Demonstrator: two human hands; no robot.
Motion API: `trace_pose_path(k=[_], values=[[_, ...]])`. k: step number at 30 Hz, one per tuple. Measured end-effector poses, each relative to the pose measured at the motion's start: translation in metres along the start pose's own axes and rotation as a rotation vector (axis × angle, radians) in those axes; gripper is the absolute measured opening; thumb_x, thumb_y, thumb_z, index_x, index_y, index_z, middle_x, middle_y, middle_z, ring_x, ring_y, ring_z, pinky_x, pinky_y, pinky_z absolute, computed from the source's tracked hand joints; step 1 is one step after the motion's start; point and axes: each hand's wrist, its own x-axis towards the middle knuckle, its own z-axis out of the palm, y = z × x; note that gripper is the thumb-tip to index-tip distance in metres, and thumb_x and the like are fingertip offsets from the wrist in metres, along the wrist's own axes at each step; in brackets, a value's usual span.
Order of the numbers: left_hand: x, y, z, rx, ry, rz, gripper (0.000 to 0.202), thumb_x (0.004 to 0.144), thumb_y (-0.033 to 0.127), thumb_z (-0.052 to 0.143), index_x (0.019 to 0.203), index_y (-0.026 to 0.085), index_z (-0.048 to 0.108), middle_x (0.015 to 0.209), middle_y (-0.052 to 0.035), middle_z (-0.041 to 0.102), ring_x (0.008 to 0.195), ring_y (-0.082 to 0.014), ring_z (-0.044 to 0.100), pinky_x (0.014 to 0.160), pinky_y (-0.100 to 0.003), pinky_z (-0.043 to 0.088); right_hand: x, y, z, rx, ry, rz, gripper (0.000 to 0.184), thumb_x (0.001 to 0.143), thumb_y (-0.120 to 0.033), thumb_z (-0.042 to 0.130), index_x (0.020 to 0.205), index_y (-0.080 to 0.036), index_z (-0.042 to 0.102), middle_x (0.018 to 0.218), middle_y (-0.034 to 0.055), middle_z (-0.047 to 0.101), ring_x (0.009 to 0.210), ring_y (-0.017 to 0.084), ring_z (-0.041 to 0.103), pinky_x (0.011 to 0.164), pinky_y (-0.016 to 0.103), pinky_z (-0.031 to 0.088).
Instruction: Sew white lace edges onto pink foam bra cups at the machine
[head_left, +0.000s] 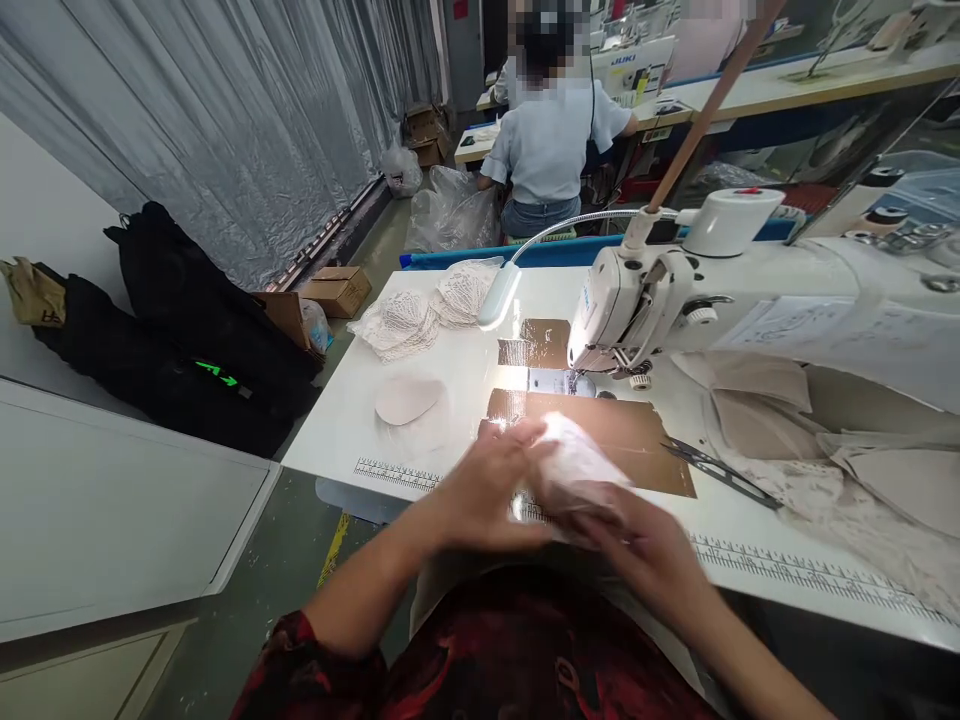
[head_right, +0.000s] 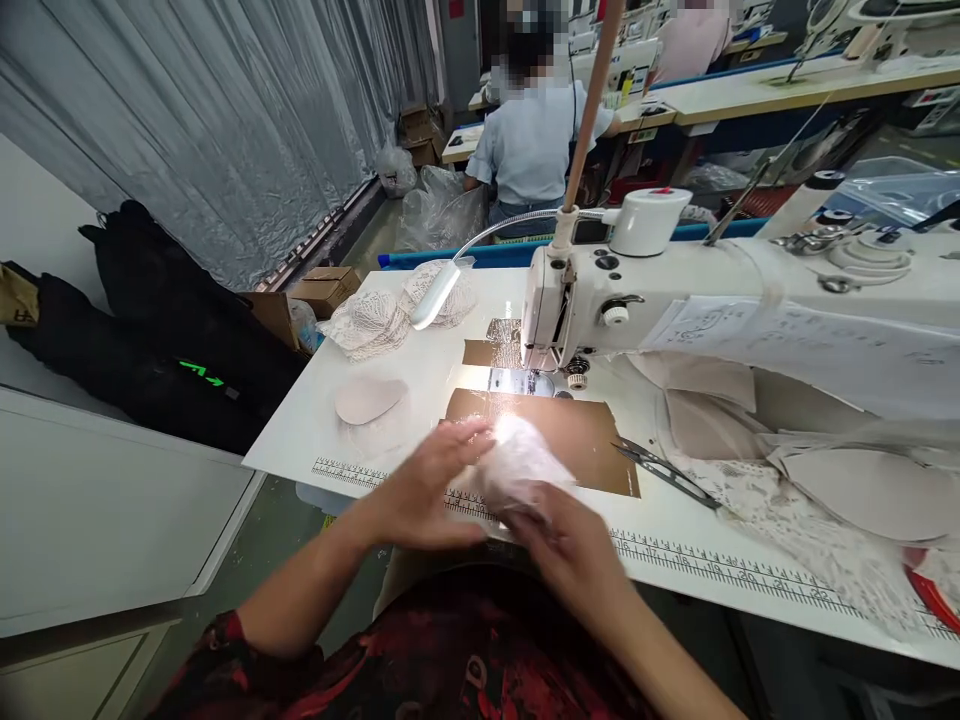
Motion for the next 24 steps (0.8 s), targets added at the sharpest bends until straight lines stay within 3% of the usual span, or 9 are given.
trace_pose_path(k=[2,5,8,10,12,14,18,21,24], values=[[0.007,0.013,0.008,-0.073,-0.072,0.012,0.053,0.074,0.026,0.06,0.126,0.019,0.051,0.121,-0.0103,0.062,0.111,-0.026,0.058,0.103,-0.042,0.04,0.003,-0.005,0.008,-0.109,-0.007,-0.138,0.012,0.086,-0.028,0.051,0.081,-0.024,0.061,0.079,0.0022,0.069,0.069,0.018,0.064,0.061,0.03,0.05],[0.0,0.001,0.01,-0.079,0.059,-0.184,0.039,0.07,0.009,0.049,0.105,0.019,0.062,0.097,-0.0065,0.068,0.088,-0.0211,0.063,0.082,-0.033,0.05,0.001,-0.008,0.003,-0.274,0.085,-0.284,0.005,0.08,-0.023,0.053,0.081,-0.026,0.057,0.082,0.0032,0.07,0.067,0.018,0.065,0.055,0.028,0.047],[-0.016,-0.02,0.003,-0.065,0.29,-0.36,0.031,0.073,0.008,0.046,0.096,0.018,0.065,0.096,-0.0071,0.066,0.089,-0.0204,0.061,0.077,-0.031,0.048,-0.005,-0.008,-0.012,-0.37,0.318,-0.267,0.009,0.077,-0.025,0.06,0.084,-0.029,0.057,0.085,0.0042,0.07,0.073,0.021,0.067,0.058,0.03,0.048],[-0.021,-0.023,0.0,-0.195,0.32,-0.441,0.024,0.08,0.014,0.047,0.095,0.019,0.066,0.092,-0.0063,0.066,0.083,-0.0187,0.06,0.074,-0.029,0.048,-0.004,-0.008,-0.017,-0.354,0.417,-0.18,0.008,0.077,-0.026,0.061,0.083,-0.029,0.056,0.083,0.0039,0.069,0.073,0.021,0.066,0.06,0.031,0.048],[-0.02,-0.015,0.002,-0.506,0.197,-0.463,0.024,0.087,0.026,0.048,0.1,0.018,0.066,0.086,-0.006,0.065,0.077,-0.0169,0.059,0.07,-0.028,0.048,0.003,-0.008,-0.015,-0.237,0.323,-0.06,0.003,0.08,-0.029,0.059,0.08,-0.027,0.057,0.08,0.003,0.067,0.071,0.019,0.063,0.062,0.031,0.047],[-0.015,-0.002,0.007,-0.894,-0.015,-0.39,0.039,0.09,0.039,0.048,0.121,0.019,0.059,0.085,-0.0068,0.065,0.075,-0.0166,0.06,0.072,-0.029,0.049,0.014,-0.006,-0.009,-0.005,0.085,0.079,0.012,0.084,-0.036,0.057,0.078,-0.025,0.058,0.079,0.0028,0.065,0.071,0.018,0.06,0.063,0.03,0.047],[-0.008,0.013,0.013,-1.344,-0.252,-0.228,0.086,0.081,0.052,0.06,0.15,0.028,0.014,0.106,-0.0111,0.062,0.089,-0.0212,0.063,0.082,-0.035,0.049,0.024,0.005,0.005,0.58,-0.246,0.353,0.028,0.082,-0.047,0.061,0.087,-0.019,0.062,0.075,0.0024,0.063,0.065,0.015,0.056,0.058,0.027,0.045],[-0.01,0.006,0.013,-1.344,-0.149,-0.249,0.088,0.077,0.047,0.067,0.148,0.035,0.016,0.121,-0.0113,0.052,0.081,-0.015,0.062,0.074,-0.029,0.05,0.019,0.011,0.01,0.87,-0.304,0.504,0.031,0.074,-0.044,0.071,0.086,-0.017,0.062,0.073,0.0017,0.063,0.06,0.012,0.054,0.055,0.025,0.042],[-0.011,-0.002,0.014,-1.103,0.023,-0.335,0.085,0.073,0.036,0.073,0.145,0.035,0.028,0.128,-0.01,0.047,0.083,-0.0126,0.057,0.073,-0.025,0.049,0.016,0.007,0.013,1.017,-0.298,0.59,0.034,0.066,-0.039,0.078,0.084,-0.019,0.058,0.073,0.0008,0.064,0.059,0.012,0.055,0.054,0.025,0.043]])
